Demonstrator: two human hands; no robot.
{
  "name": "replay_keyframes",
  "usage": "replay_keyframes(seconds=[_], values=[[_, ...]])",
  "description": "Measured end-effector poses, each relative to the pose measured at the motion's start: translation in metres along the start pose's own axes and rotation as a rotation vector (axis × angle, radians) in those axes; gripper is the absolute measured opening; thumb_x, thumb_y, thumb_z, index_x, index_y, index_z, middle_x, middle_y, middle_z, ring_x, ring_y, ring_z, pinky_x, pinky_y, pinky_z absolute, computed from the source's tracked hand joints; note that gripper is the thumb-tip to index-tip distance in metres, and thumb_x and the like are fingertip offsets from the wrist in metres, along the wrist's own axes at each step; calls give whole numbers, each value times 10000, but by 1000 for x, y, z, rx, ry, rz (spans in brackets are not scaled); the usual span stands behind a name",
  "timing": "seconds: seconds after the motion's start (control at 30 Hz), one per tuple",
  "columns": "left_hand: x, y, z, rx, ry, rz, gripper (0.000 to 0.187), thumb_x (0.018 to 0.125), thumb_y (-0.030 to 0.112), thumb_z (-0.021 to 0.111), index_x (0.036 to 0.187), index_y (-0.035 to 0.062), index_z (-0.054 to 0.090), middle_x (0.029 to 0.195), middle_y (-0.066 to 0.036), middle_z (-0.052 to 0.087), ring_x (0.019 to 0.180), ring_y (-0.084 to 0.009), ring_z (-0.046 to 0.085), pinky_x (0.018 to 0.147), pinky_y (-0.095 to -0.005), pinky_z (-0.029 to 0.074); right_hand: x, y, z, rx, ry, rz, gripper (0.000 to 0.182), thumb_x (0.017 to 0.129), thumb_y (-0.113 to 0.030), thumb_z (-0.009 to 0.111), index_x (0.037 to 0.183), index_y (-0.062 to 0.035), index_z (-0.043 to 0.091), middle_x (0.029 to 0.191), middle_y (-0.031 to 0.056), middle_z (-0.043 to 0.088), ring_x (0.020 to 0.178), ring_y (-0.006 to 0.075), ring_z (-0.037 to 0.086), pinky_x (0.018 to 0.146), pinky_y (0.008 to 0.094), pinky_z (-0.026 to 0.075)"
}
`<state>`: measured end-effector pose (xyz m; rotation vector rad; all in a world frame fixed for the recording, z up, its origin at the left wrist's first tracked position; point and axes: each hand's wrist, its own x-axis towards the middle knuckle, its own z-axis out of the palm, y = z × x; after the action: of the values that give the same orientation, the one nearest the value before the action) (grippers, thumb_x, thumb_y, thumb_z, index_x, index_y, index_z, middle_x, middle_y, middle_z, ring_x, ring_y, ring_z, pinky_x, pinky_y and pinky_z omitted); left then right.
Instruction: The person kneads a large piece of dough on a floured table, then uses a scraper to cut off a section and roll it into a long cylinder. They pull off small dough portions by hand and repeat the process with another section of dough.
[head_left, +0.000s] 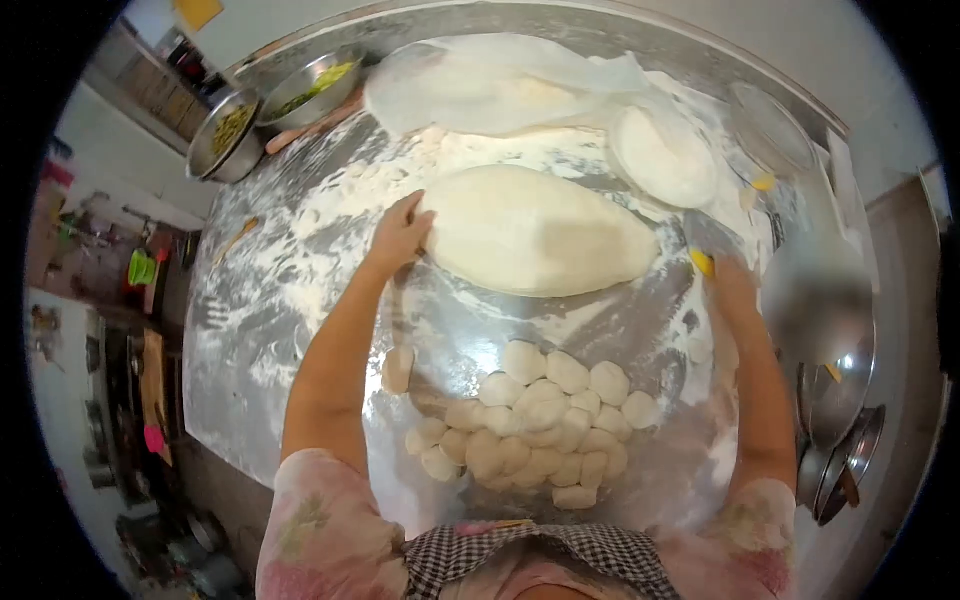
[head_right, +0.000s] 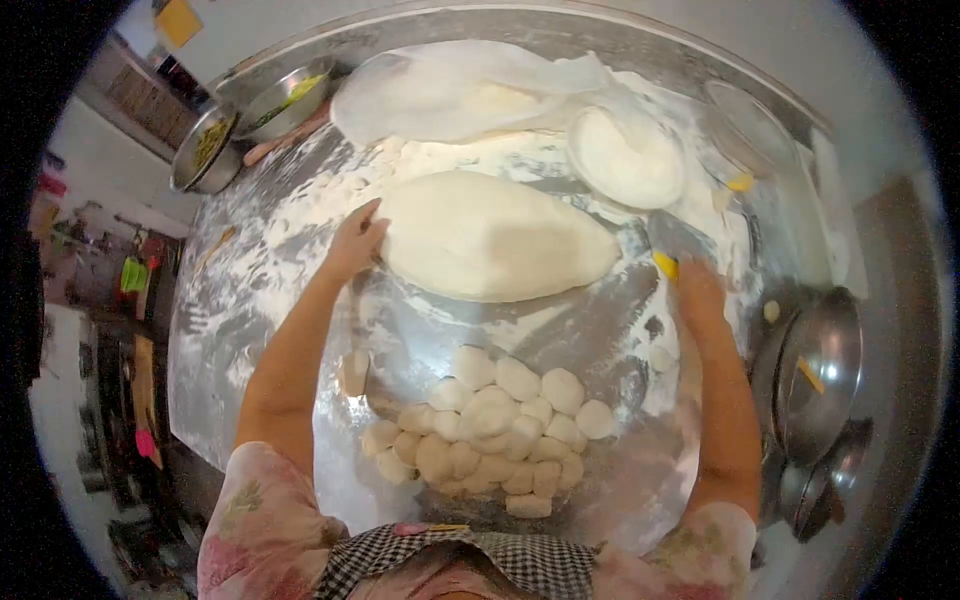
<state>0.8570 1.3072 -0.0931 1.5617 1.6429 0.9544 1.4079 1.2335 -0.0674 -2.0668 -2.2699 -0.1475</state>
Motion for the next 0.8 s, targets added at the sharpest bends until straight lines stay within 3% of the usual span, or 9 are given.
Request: replay_keyframes(seconds=[0.13, 0.17, 0.23, 0.3, 0.4, 0.47, 0.53, 0.67, 0.8], values=[[-18, 29, 5, -281, -9, -236, 503, 848, 252, 667, 1253, -19, 539, 1032, -165, 650, 922, -225, 600, 840, -321, 473, 0, 14, 10, -143, 160, -33, 295, 797, -98, 584, 1091, -67, 569, 939, 151, 577, 898, 348, 563, 761, 465, 445], [-16, 19, 7, -257, 40, -152, 494, 813, 242, 699, 1224, 0, 572, 937, -123, 657, 776, -177, 602, 707, -296, 495, 4, 21, 5, -121, 196, -7, 291, 792, -104, 596, 1079, -62, 571, 932, 150, 576, 899, 347, 566, 756, 458, 447], [-14, 6, 8, -173, 70, -72, 472, 796, 245, 711, 1190, 10, 601, 911, -116, 654, 753, -173, 602, 679, -297, 495, 14, 14, -17, -68, 221, 85, 280, 784, -124, 621, 1050, -47, 579, 903, 145, 584, 872, 341, 577, 733, 440, 450], [-18, 5, 9, -117, 108, -30, 417, 782, 250, 722, 1119, 17, 643, 908, -115, 652, 784, -179, 612, 703, -304, 501, 19, -25, -79, -16, 203, 220, 275, 778, -153, 647, 1016, -27, 590, 856, 138, 601, 815, 332, 592, 698, 420, 453], [-32, 40, -3, -123, 33, -171, 411, 773, 263, 720, 1095, 19, 646, 961, -123, 660, 893, -225, 617, 802, -324, 488, 39, -102, -130, 462, 223, 142, 275, 793, -197, 669, 965, 9, 610, 763, 151, 628, 680, 260, 591, 641, 373, 446], [-29, 20, 4, -38, 117, 5, 399, 763, 281, 720, 1060, 23, 654, 941, -127, 654, 882, -247, 624, 768, -337, 496, 51, -162, -143, 684, 89, 40, 268, 786, -195, 662, 953, 11, 627, 785, 177, 641, 694, 313, 590, 680, 390, 467], [-30, 9, 6, -24, 182, 100, 390, 750, 298, 720, 1027, 30, 661, 922, -129, 645, 872, -266, 625, 744, -350, 502, 59, -227, -155, 643, 4, -111, 299, 792, -194, 649, 1008, 11, 617, 844, 195, 649, 759, 332, 610, 723, 405, 468], [-31, 3, 9, -43, 217, 120, 363, 738, 309, 723, 985, 48, 667, 915, -123, 632, 844, -274, 618, 743, -351, 493, 88, -303, -117, 465, 78, -341, 353, 793, -184, 636, 1110, -33, 602, 956, 216, 649, 904, 383, 618, 824, 439, 479], [-34, 5, 7, -104, 215, 114, 333, 721, 302, 715, 943, 61, 654, 887, -120, 623, 814, -289, 620, 733, -365, 499, 101, -363, -135, 316, -177, -291, 326, 798, -179, 629, 1093, -41, 608, 960, 215, 649, 926, 383, 617, 846, 449, 481]])
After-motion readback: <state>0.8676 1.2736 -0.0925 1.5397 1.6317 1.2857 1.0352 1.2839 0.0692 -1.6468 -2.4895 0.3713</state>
